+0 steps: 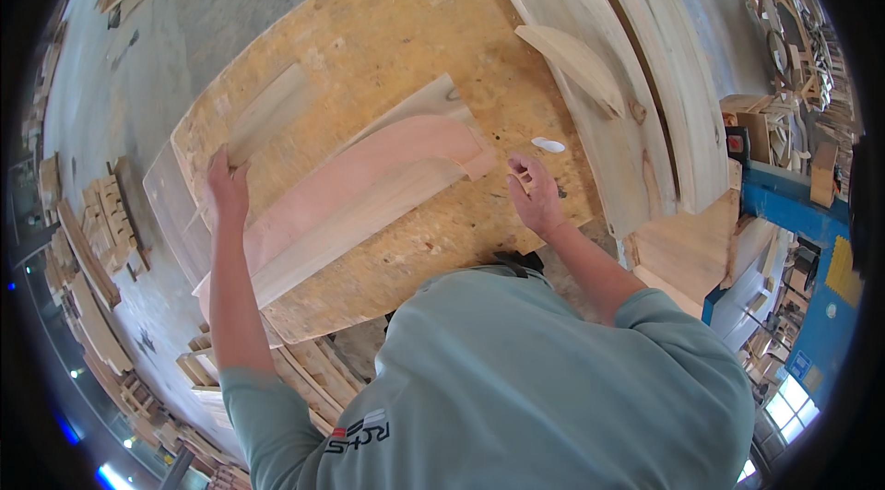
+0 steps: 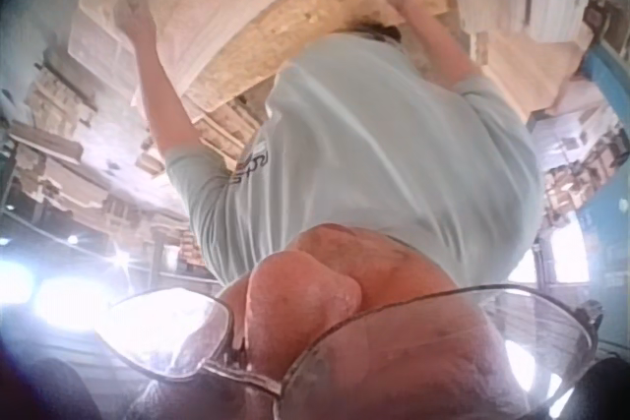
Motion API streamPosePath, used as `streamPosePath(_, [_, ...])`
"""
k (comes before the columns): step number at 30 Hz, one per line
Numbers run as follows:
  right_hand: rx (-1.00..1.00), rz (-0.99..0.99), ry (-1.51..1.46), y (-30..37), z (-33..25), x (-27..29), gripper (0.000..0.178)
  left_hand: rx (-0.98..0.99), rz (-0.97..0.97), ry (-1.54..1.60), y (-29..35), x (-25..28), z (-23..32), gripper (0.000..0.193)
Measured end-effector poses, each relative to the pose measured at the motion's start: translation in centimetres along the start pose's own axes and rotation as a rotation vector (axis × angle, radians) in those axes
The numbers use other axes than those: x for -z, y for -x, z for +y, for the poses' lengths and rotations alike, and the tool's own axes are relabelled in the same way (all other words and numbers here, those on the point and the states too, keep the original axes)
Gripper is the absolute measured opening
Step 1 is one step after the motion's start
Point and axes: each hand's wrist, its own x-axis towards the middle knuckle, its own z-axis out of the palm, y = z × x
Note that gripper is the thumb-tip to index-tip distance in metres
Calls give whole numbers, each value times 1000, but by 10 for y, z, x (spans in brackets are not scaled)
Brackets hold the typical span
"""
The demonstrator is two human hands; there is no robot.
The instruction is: The person uses a band saw to cut small wooden pieces, then applies glue from a bottle to join the cut pieces to a larger curved wooden frame on a workbench.
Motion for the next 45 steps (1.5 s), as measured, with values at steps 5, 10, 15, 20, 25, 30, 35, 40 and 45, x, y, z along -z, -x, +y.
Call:
streamPosePath(5, [33,-2,61,7,-9,-7,42,-74,-129,-190,-50,-62,-55,51])
streamPosePath(10, [-32,41,91,31,-4,-16,47,-3,-255,-226,-66,-93,-37,52])
streamPosePath(15, [-20,101,143,42,-10,-28,53,6,-306,-200,-60,-88,-18,54])
streamPosePath(20, [-78,104,243,33,-30,-36,73,-183,-5,56,-9,-57,45,57])
streamPosePath(25, [-216,187,-28,10,-24,-62,83,-205,-98,97,92,-18,32,81])
streamPosePath(30, [-167,246,-122,0,-25,-76,82,-160,-303,-196,145,22,-8,96])
streamPosePath(35, [-128,349,-289,-6,8,-108,79,-181,-326,-249,155,16,-39,102])
streamPosePath(40, [-216,414,-453,-8,-6,-120,74,-246,-326,-209,153,13,-51,102])
streamPosePath(45, [-161,483,-432,-1,-10,-120,65,-312,-351,-221,156,20,-51,103])
